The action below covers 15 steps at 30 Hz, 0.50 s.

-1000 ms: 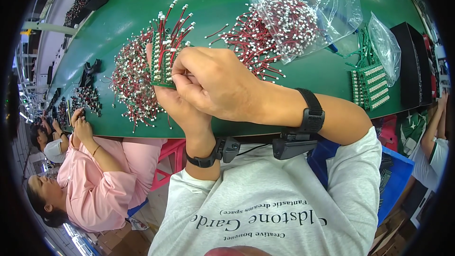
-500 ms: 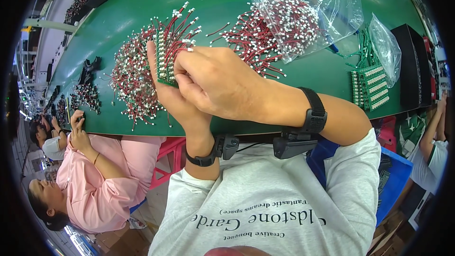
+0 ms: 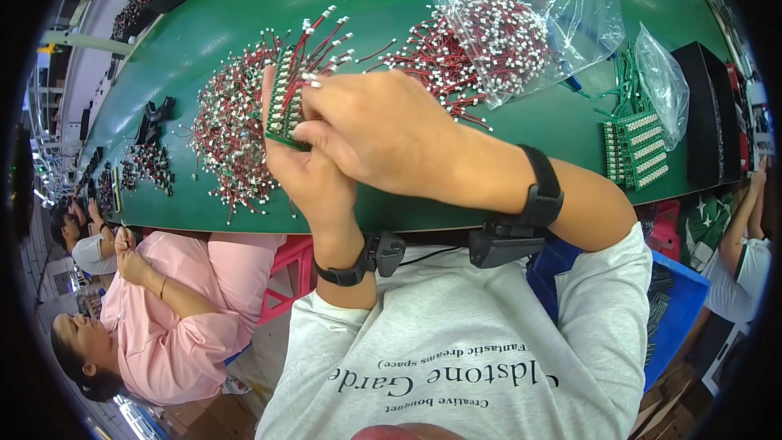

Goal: The person picks up a circuit board and inserts red and white wires into its ports by hand. After filling the board, the person sets it aside and picks up a new circuit board to repeat the process.

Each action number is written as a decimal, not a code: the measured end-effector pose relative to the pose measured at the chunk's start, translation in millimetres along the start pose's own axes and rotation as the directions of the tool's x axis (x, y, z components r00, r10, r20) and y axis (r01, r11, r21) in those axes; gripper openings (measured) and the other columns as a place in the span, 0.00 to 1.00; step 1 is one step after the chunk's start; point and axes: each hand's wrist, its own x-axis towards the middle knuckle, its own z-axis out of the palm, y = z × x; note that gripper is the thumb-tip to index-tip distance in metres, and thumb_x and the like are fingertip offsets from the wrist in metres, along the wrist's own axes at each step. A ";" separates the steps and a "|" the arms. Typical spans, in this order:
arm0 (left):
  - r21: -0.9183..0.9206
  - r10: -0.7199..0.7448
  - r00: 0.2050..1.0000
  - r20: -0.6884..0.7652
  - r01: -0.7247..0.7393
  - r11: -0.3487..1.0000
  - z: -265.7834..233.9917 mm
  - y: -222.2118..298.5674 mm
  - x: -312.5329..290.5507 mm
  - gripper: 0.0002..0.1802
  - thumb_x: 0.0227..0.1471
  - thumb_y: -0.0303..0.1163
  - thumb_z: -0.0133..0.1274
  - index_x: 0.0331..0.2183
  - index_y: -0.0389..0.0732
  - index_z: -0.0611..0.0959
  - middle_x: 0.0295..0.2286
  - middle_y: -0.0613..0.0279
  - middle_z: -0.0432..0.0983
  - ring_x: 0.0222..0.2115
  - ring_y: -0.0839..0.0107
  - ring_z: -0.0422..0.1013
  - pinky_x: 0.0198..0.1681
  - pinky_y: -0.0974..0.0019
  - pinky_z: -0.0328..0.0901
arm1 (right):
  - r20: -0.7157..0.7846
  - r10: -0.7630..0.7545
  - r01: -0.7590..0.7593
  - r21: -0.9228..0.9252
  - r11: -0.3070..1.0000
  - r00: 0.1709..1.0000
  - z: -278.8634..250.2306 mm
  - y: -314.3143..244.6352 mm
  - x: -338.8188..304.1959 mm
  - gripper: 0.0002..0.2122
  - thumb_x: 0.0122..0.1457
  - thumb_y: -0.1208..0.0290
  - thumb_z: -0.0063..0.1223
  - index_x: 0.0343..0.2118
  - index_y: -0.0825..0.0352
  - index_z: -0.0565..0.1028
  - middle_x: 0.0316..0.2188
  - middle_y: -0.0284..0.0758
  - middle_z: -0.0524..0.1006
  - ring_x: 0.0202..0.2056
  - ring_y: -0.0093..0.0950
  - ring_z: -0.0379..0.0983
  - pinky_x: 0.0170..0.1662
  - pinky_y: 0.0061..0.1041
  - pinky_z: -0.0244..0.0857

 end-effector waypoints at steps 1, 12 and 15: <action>-0.163 -0.066 0.998 -0.024 0.061 0.985 -1.1 -3.0 3.1 0.36 0.53 0.21 0.51 0.61 0.31 0.58 0.50 0.52 0.70 0.44 0.68 0.72 0.47 0.68 0.67 | -0.002 -0.002 0.002 0.000 1.000 1.000 -6.0 0.4 3.4 0.04 0.54 0.75 0.56 0.30 0.69 0.73 0.19 0.38 0.73 0.20 0.32 0.71 0.21 0.29 0.61; -0.593 -0.336 0.941 0.030 0.288 0.752 -39.6 -1.0 20.6 0.31 0.46 0.15 0.43 0.55 0.31 0.64 0.47 0.40 0.70 0.48 0.53 0.71 0.49 0.55 0.69 | 0.393 0.258 -0.399 0.339 0.852 0.883 -31.0 42.9 17.0 0.21 0.62 0.82 0.35 0.59 0.68 0.60 0.36 0.43 0.77 0.32 0.27 0.78 0.37 0.23 0.74; -0.595 -0.358 0.934 0.014 0.295 0.748 -39.7 -0.3 16.3 0.31 0.45 0.16 0.43 0.55 0.30 0.64 0.48 0.40 0.69 0.49 0.52 0.70 0.50 0.54 0.68 | 0.323 0.268 -0.399 0.467 0.789 0.908 -27.0 42.0 15.4 0.20 0.64 0.80 0.36 0.60 0.67 0.60 0.37 0.46 0.77 0.38 0.31 0.79 0.38 0.24 0.75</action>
